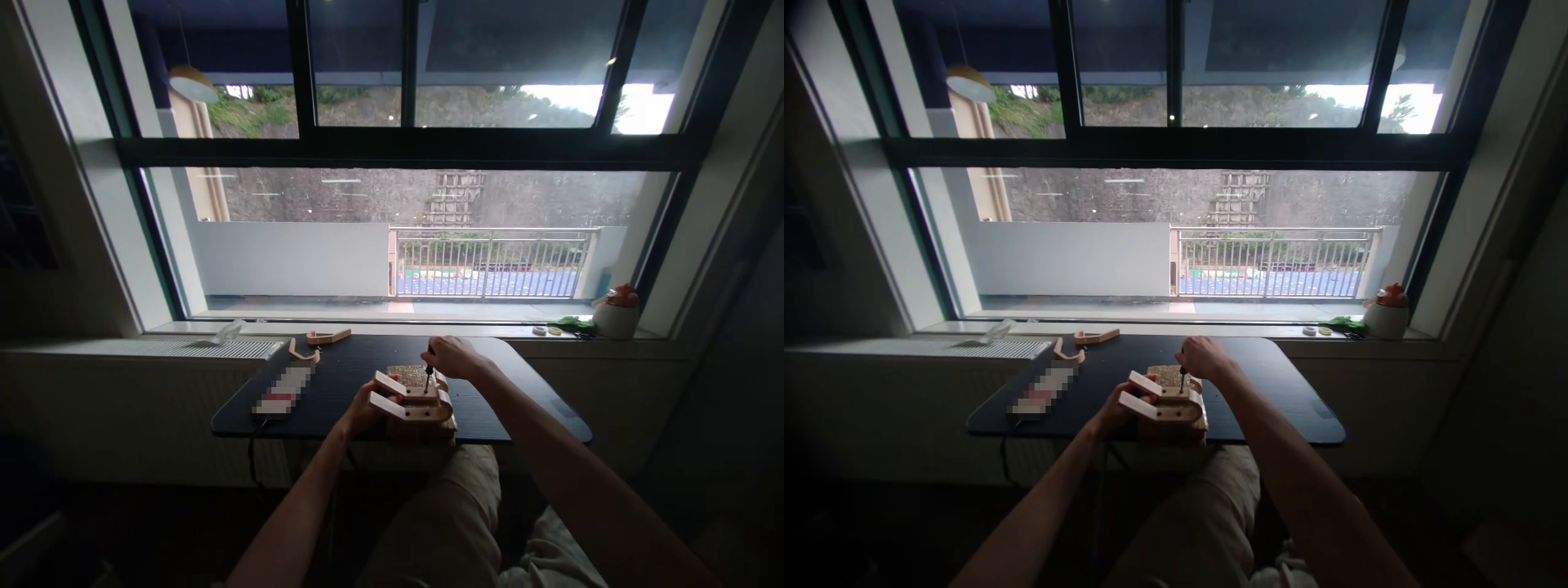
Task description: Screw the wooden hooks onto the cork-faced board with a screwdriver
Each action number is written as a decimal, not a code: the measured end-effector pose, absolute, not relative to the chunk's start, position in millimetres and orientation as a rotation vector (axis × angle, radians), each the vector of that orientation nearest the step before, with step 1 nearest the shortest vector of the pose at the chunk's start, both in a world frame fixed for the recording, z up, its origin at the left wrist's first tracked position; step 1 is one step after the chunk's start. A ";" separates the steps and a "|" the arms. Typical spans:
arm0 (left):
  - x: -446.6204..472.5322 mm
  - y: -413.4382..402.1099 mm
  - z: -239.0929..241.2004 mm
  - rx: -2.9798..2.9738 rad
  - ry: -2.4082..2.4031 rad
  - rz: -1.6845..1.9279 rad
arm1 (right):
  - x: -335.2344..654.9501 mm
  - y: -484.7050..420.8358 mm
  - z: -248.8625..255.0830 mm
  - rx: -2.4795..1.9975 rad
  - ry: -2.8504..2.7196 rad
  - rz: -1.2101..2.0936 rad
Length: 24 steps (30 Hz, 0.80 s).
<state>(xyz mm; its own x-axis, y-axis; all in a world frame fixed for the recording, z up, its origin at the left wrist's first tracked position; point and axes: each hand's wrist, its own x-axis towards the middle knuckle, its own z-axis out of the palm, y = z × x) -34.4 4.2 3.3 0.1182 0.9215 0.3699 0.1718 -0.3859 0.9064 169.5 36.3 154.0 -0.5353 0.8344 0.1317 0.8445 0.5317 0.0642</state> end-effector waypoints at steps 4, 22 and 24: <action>-32.7 1.4 6.6 1.684 1.069 1.326 | 172.6 34.4 158.9 -1.546 -2.629 -0.180; -31.2 0.7 6.2 1.680 1.091 1.335 | 170.4 38.7 147.4 -1.572 -2.530 -0.172; -31.3 0.5 5.7 1.677 1.089 1.345 | 171.1 37.9 150.0 -1.590 -2.518 -0.178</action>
<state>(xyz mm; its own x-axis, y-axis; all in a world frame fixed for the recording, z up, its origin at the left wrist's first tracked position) -31.3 0.5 5.7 0.1007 0.9214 0.3753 0.1752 -0.3878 0.9050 171.1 37.9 150.0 -0.4226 0.8848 0.1964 0.9036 0.4280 0.0162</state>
